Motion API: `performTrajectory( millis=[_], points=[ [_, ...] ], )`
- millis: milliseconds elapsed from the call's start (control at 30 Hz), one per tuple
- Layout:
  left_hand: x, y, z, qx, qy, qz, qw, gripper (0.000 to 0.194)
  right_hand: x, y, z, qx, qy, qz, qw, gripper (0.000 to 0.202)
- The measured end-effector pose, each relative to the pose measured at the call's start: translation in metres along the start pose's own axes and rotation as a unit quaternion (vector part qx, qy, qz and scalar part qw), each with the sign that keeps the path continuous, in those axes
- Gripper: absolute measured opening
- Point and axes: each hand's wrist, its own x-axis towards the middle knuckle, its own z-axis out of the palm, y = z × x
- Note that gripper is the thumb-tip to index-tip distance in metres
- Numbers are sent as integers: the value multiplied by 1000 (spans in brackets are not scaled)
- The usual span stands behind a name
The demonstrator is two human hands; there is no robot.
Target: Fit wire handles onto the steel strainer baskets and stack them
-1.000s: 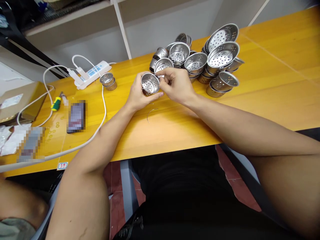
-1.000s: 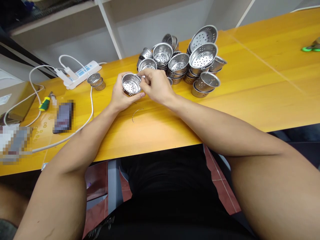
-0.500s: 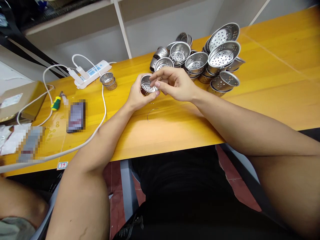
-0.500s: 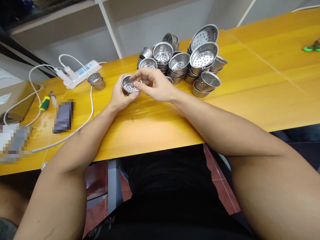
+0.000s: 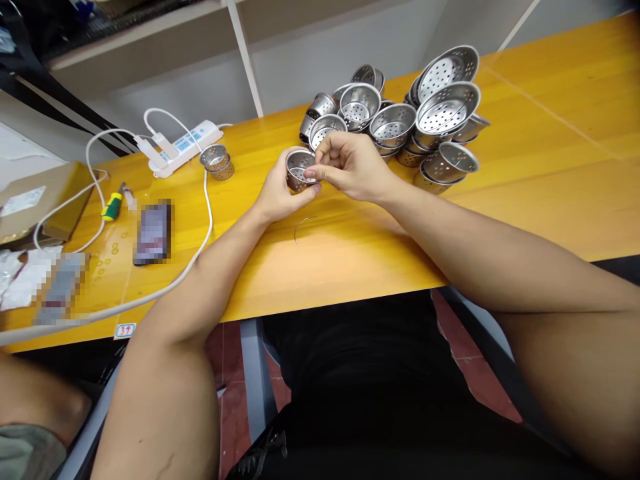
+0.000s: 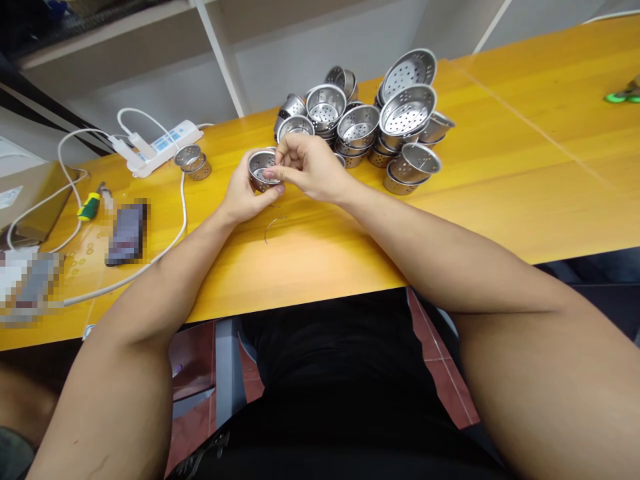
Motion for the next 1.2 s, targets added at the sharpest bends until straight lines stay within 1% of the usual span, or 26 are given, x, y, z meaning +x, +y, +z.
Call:
performTrajectory(
  millis=[100,200,533,633,733,867,1000,1067,1200],
  points=[
    [0,2,-2,10,-1,-6,1000,92,0,1,3,-18,1,-4,1000,84],
    [0,2,-3,4,1,8,1000,90,0,0,5,-22,3,-7,1000,82],
    [0,4,-1,-7,-4,-21,1000,95,0,-6,5,-6,-14,11,1000,89],
    [-1,4,0,-14,-8,-27,1000,94,-1,-7,6,-3,-18,6,1000,89],
    [-2,1,-1,-10,3,-26,1000,92,-3,-6,8,-16,-8,0,1000,86],
    [-2,-7,-3,-1,29,-24,999,96,-7,-6,6,-74,26,-27,997,78],
    [-1,-16,-5,5,43,-20,999,105,-10,-12,0,-155,27,-62,986,63],
    [-1,-16,-6,2,51,-15,999,107,-11,-15,-3,-172,22,-70,982,54],
    [1,-10,-8,7,52,-25,998,108,-12,-18,-6,-177,12,-88,980,42]
  ],
)
